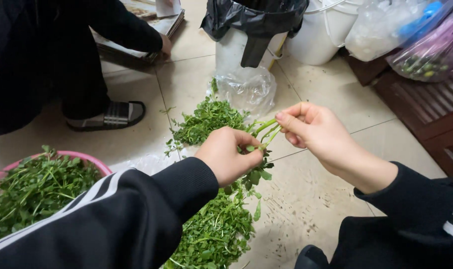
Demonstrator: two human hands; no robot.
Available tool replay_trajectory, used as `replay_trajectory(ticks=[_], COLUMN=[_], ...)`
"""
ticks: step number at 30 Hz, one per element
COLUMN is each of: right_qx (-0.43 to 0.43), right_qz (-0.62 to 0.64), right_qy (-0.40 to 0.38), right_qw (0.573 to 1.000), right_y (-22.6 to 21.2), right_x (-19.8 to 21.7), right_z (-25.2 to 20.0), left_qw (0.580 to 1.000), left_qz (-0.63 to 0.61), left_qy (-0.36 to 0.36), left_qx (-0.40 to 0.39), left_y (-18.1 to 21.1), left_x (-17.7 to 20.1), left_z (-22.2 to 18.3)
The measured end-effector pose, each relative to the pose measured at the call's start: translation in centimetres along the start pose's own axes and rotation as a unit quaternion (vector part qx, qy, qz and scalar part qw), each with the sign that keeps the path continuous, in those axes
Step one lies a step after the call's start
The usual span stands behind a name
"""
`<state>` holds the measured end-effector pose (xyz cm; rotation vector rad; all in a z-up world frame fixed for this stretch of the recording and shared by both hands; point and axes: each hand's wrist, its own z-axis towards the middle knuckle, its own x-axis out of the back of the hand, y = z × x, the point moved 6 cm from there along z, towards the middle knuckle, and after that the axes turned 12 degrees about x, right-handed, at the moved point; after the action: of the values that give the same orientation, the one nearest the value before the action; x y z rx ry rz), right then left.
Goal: Sorting and cleaning green leafy vegetables by hand
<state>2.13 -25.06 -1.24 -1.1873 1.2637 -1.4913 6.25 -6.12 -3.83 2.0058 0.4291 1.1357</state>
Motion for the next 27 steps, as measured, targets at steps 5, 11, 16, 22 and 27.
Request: replay_trajectory(ticks=[5, 11, 16, 22, 27], right_qx=[0.000, -0.003, 0.000, -0.004, -0.062], right_qz=[-0.012, -0.022, -0.033, 0.000, 0.016], right_qy=[0.008, 0.012, 0.016, 0.033, -0.001], right_qw=[1.000, 1.000, 0.999, 0.999, 0.998], right_y=[0.6, 0.2, 0.0, 0.2, 1.7], right_x=[0.6, 0.4, 0.3, 1.7, 3.7], right_z=[0.8, 0.3, 0.2, 0.6, 1.0], left_qw=[0.997, 0.983, 0.969, 0.990, 0.920], left_qz=[-0.057, -0.127, -0.191, -0.051, 0.365], left_qy=[-0.004, 0.015, 0.022, 0.040, 0.101], left_qx=[0.048, 0.135, 0.157, 0.125, 0.097], left_y=[-0.4, -1.4, -2.0, -3.2, -10.2], left_x=[0.3, 1.4, 1.1, 5.4, 11.0], left_z=[0.0, 0.9, 1.9, 1.2, 1.0])
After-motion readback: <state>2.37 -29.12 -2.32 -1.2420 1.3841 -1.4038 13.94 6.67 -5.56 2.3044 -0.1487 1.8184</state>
